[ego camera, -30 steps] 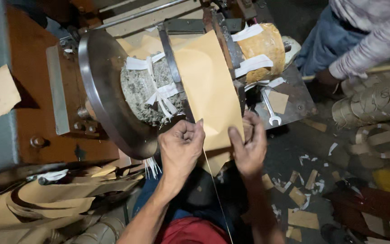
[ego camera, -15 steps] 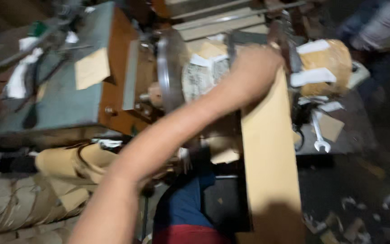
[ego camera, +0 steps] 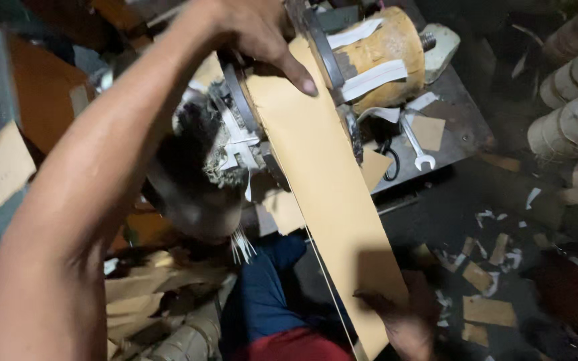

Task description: The person winds a beige strip of material onto a rotating drum using both hands, repeatedly feeding the strip and adjusting its position as the drum turns. The person also uses a thin wire or string to guide the material during winding.

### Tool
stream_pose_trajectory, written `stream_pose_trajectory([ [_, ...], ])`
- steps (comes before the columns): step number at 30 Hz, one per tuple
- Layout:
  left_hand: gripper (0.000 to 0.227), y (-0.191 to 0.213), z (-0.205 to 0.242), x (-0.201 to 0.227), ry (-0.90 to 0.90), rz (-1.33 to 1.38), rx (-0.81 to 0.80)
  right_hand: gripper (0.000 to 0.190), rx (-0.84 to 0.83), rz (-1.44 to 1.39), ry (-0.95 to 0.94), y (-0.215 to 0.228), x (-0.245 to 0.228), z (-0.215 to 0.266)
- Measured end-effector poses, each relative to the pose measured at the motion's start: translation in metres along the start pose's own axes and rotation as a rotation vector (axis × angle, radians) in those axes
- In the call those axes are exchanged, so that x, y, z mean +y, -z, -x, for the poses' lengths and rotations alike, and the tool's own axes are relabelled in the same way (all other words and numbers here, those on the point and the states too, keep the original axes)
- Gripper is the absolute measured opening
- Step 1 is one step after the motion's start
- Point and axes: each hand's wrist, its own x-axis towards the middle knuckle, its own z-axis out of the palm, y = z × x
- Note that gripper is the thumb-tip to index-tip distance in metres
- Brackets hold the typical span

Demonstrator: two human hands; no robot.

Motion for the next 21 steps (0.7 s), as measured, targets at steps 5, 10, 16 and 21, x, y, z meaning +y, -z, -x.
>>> stream_pose_trajectory([
  [5,0.112,-0.008,-0.029,-0.005,-0.027,0.034,-0.049,0.066,0.058,0.01,-0.006,-0.02,-0.014,-0.017],
  [10,0.105,0.01,-0.004,0.011,0.009,-0.003,-0.108,0.071,0.148,0.063,0.029,-0.036,-0.037,-0.055],
  [16,0.112,0.01,0.005,0.021,0.048,-0.196,-0.026,0.068,0.221,0.063,0.484,-0.048,-0.062,-0.095],
  [21,0.101,0.01,-0.005,0.012,-0.019,-0.219,-0.076,0.066,0.18,-0.185,0.304,-0.055,-0.074,-0.102],
])
